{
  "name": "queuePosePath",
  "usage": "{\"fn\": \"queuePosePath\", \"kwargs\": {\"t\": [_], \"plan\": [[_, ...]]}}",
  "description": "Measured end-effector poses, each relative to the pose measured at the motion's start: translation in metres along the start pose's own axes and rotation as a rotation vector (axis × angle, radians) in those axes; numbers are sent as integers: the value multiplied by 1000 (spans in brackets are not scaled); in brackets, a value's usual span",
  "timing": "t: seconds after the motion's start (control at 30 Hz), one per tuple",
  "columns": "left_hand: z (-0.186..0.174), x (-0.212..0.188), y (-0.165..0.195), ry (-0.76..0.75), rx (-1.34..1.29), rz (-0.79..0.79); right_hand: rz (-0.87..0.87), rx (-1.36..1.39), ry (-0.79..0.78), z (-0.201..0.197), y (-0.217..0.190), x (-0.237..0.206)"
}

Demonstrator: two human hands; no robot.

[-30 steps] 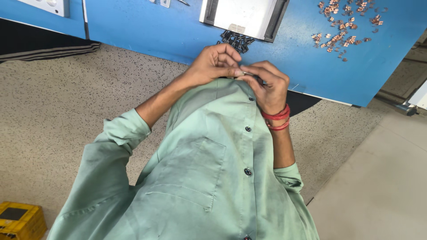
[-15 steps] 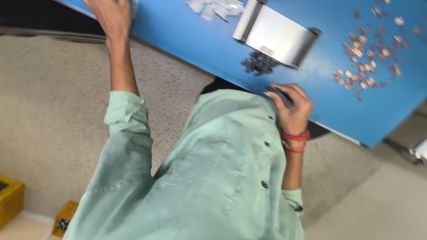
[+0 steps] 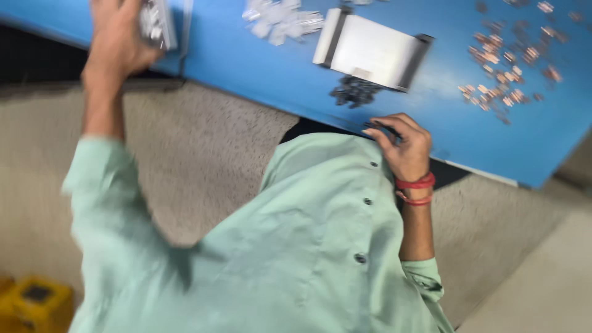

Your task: The person assembles small electrical components by inserting metal pins into white plastic housings using tweezers. They repeatedly pick up housings and pins, insert the pins into slots, and place the assembled units into a tray.

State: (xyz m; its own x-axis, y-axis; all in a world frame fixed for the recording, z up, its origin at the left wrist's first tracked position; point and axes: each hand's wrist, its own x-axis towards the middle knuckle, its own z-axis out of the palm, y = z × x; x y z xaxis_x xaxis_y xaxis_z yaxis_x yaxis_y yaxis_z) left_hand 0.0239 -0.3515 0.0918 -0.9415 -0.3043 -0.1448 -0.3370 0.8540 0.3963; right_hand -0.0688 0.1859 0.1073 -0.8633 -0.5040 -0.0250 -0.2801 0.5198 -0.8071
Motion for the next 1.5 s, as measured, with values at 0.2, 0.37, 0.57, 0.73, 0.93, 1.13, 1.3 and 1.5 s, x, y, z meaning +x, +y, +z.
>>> {"fn": "queuePosePath", "kwargs": {"t": [0.2, 0.37, 0.57, 0.73, 0.93, 1.13, 1.3, 1.5], "plan": [[64, 9, 146, -250, -162, 595, 154, -27, 45, -4, 3, -16], [134, 53, 266, -205, -181, 950, 44, -88, 85, -14, -16, -14], [152, 85, 310, -226, -70, 949, 199, -59, 215, -26, -20, -33], [166, 88, 297, -176, -76, 870, 240, -3, 223, -20, -1, -36], [143, 63, 243, 195, -371, 714, 199, 45, 154, -13, -6, -20], [136, 41, 191, 416, -231, 212, 185, -28, 91, -11, -7, -5], [149, 36, 190, 431, -127, 264, 126, -47, 14, -5, -17, 8], [143, 16, 187, 128, -834, 248, 158, 4, 24, -6, -30, 8]]}}
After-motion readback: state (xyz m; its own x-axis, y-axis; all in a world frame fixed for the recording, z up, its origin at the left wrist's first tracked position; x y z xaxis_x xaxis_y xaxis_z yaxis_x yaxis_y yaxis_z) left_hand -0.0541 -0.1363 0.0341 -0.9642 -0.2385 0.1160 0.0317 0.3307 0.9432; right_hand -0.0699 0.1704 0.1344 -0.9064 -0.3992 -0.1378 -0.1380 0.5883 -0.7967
